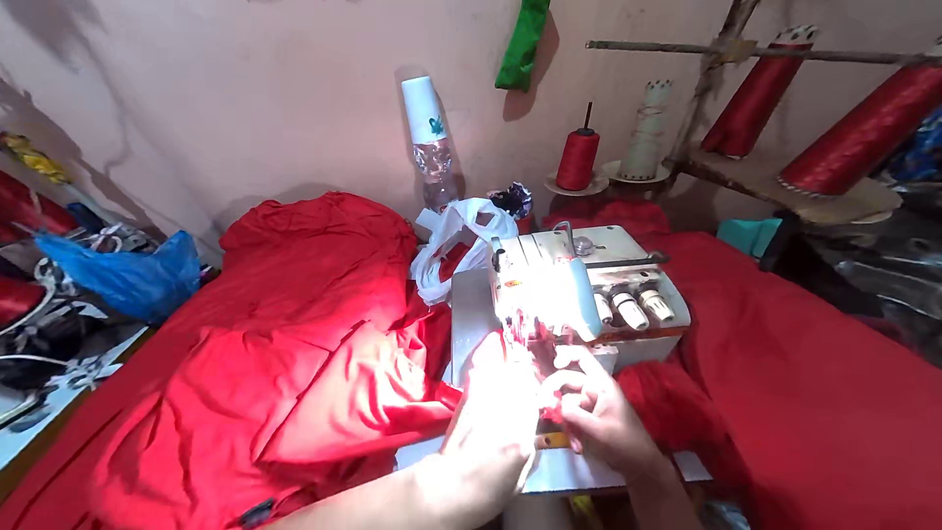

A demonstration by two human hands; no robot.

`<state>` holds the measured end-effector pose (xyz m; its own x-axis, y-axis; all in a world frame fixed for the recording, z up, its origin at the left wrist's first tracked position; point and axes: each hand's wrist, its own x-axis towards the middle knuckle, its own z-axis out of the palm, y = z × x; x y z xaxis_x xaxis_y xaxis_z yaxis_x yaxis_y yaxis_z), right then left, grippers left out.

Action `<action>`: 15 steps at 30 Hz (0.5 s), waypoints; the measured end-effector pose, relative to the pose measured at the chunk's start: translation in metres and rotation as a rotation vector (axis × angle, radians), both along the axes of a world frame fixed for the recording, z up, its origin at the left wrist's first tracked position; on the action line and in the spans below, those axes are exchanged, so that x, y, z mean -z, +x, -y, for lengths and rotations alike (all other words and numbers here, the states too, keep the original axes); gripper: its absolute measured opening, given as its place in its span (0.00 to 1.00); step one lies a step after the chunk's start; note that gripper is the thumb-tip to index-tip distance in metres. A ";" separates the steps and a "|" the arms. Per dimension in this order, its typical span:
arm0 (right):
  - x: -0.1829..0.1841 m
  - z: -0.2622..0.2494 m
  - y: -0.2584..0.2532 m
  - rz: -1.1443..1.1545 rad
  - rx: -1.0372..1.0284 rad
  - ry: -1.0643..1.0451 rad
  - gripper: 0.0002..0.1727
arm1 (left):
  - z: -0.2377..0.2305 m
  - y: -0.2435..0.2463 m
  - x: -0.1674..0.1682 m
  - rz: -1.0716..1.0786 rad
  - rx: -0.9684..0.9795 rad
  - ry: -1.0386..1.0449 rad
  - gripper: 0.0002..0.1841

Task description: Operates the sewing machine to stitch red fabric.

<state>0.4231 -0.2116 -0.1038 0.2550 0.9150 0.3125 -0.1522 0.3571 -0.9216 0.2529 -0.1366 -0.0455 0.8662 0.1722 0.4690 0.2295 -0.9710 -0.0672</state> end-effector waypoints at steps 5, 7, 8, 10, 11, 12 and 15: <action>0.011 0.022 0.004 -0.084 0.060 0.071 0.24 | -0.003 0.008 0.008 0.068 -0.087 0.110 0.10; 0.016 0.030 0.005 -0.041 0.172 0.084 0.27 | -0.006 0.011 0.011 0.062 -0.117 0.091 0.12; 0.017 0.034 0.004 -0.012 0.240 0.074 0.28 | -0.009 0.012 0.011 0.054 -0.118 0.056 0.13; 0.014 0.040 0.002 0.024 0.355 0.034 0.29 | -0.016 0.013 0.010 0.026 -0.132 -0.077 0.13; 0.012 0.043 0.001 0.029 0.393 0.013 0.29 | -0.020 0.013 0.007 0.012 -0.154 -0.174 0.13; 0.010 0.046 -0.001 0.030 0.416 0.002 0.27 | -0.024 0.013 0.004 0.015 -0.176 -0.272 0.14; 0.008 0.047 -0.005 0.030 0.427 0.012 0.24 | -0.042 0.014 0.009 0.078 -0.288 -0.442 0.19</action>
